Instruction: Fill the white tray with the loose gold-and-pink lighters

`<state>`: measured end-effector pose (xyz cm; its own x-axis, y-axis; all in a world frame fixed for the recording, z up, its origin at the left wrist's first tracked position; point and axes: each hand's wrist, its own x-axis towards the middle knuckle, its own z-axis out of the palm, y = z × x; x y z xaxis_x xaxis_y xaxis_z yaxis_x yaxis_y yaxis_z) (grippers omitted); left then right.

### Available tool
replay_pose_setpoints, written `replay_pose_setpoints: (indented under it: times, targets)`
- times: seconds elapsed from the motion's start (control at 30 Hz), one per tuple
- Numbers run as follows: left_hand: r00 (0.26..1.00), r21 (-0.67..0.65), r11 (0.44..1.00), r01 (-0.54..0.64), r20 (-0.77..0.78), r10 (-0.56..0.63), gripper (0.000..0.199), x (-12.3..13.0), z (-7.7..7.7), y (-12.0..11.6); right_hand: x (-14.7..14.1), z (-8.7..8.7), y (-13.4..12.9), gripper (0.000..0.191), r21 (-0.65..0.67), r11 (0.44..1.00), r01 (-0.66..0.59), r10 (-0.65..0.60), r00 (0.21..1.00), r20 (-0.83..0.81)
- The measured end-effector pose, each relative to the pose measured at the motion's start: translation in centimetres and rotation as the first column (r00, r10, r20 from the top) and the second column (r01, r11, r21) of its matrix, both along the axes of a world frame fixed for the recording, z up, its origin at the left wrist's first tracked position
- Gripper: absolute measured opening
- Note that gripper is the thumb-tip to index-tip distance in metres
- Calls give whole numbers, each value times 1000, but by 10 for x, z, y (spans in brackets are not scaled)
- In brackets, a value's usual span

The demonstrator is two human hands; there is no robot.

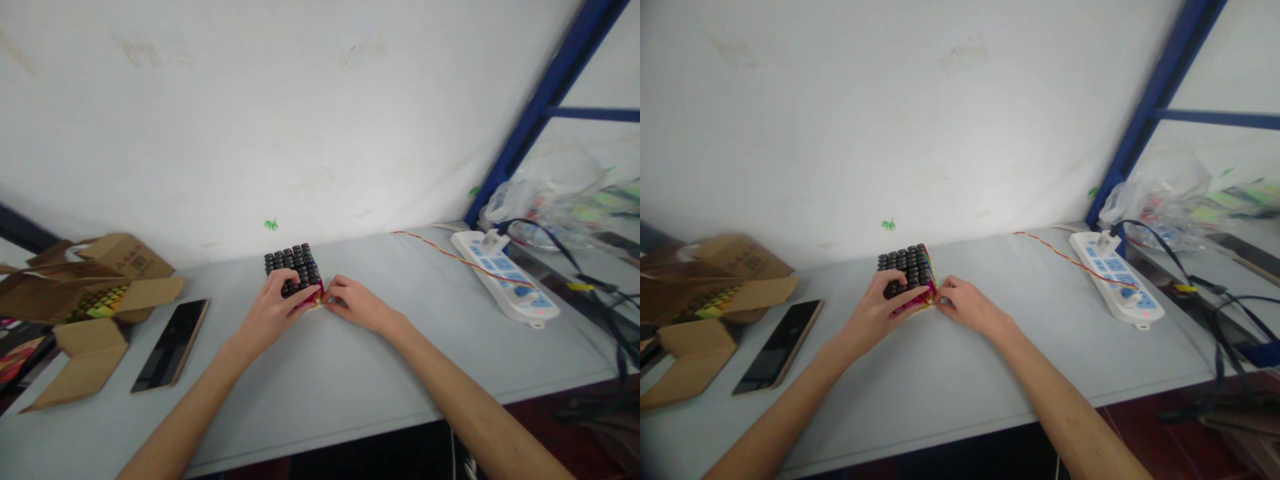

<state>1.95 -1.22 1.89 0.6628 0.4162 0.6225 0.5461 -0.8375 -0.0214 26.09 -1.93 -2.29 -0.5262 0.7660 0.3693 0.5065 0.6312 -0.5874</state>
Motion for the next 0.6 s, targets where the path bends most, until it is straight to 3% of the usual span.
replay_pose_setpoints:
  times: [0.17, 0.3, 0.47, 0.53, 0.6]
  targets:
    - [987, 81, 990, -115, -103, 123, 36, 4, -9, -4, -2, -3, 0, 7, -2, 1000, -5, 5, 1000, -20]
    - [990, 17, 994, -105, -94, 106, 42, 8, -8, -6, -8, -5, 0, 5, -27, 999, 29, -29, 1000, -6]
    - [961, -119, 987, -111, 239, 137, 39, -10, 7, -4, -8, -3, -3, 7, -64, 998, 26, -30, 998, -48]
    - [889, -241, 958, -153, 390, 240, 33, -23, 6, 1, -5, -3, -4, 6, -48, 998, 31, -37, 991, -132]
    - [744, -446, 881, -159, 532, 404, 35, -34, -5, 10, -3, -5, 0, 12, -49, 992, 113, -123, 950, -287]
